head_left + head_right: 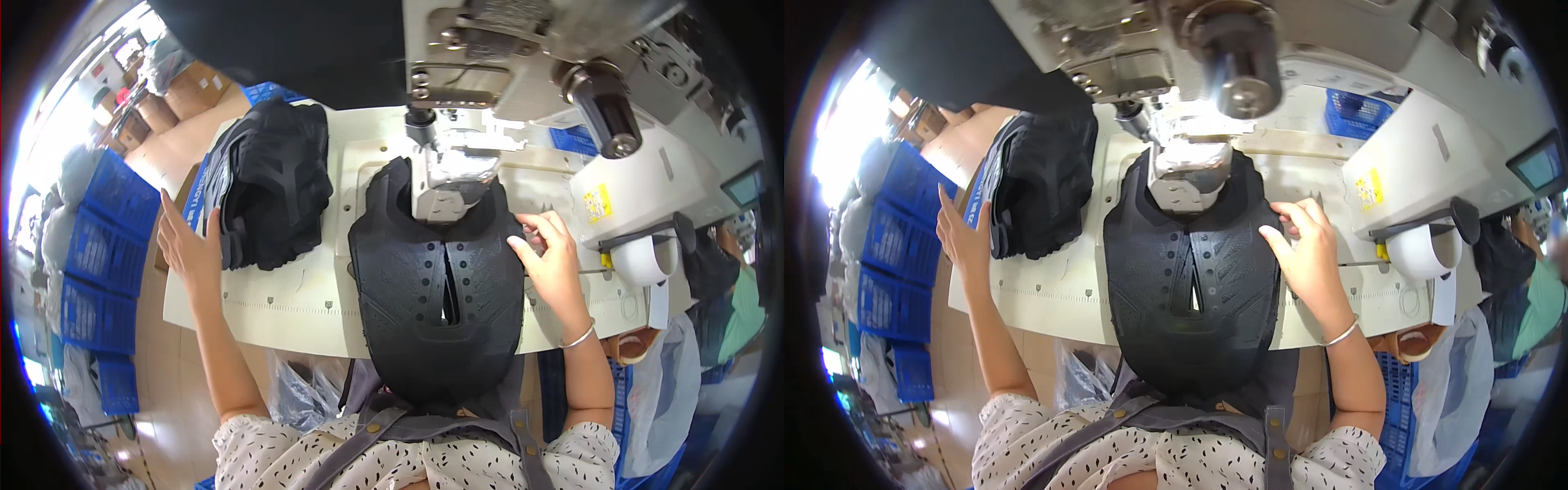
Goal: Stitching pieces of a black shoe upper together using a sewing machine.
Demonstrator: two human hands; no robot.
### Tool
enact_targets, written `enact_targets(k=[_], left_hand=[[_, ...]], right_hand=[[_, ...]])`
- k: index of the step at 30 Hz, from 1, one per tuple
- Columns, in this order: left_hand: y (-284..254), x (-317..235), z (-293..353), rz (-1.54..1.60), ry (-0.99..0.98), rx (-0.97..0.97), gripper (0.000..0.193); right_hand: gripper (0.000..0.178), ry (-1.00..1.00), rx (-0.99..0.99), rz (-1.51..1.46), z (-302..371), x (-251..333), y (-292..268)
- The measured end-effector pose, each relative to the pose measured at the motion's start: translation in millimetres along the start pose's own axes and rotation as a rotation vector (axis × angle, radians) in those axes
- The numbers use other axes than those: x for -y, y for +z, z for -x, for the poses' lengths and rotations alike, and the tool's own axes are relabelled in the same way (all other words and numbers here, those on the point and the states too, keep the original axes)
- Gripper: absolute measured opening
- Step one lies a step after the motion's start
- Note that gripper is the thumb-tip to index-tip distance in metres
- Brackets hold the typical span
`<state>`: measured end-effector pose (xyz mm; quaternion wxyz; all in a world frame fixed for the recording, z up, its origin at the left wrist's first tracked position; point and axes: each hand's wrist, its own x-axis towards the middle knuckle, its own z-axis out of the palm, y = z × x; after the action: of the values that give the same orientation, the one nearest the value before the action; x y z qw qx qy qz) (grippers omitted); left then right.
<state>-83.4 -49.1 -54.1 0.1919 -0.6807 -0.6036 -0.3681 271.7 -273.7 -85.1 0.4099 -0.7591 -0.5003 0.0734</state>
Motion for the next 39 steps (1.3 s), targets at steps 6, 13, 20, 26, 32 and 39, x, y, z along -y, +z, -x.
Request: enact_targets(k=[6, 13, 20, 26, 32, 39], left_hand=[[-24.5, -104.3, 72.2, 0.727, 0.503, 0.468, 0.059], [-3.8, -114.5, 66.8, 0.613, 0.54, 0.741, 0.081], [-13.9, -118.1, 68.2, 0.597, 0.527, 0.635, 0.071], [-50.5, -106.3, 60.9, 0.677, -0.157, 1.496, 0.046], [-77.6, -137.8, 85.6, 1.946, -0.666, 1.698, 0.043], [-79.5, -144.2, 69.1, 1.93, -0.282, 1.327, 0.041]], right_hand=[[0.021, 0.026, -0.064, -0.035, -5.6, -9.1, -2.6], [0.028, -0.232, -0.279, -0.311, 10.9, 8.9, -12.0], [0.045, 0.154, 0.246, -0.901, 43.9, 28.7, -10.8], [0.024, 0.257, 0.046, -1.292, 38.6, 47.2, -15.5], [0.025, 0.225, 0.07, -1.304, 31.9, 54.9, -16.1], [0.027, 0.204, -0.096, -1.327, 37.4, 61.9, -5.3]])
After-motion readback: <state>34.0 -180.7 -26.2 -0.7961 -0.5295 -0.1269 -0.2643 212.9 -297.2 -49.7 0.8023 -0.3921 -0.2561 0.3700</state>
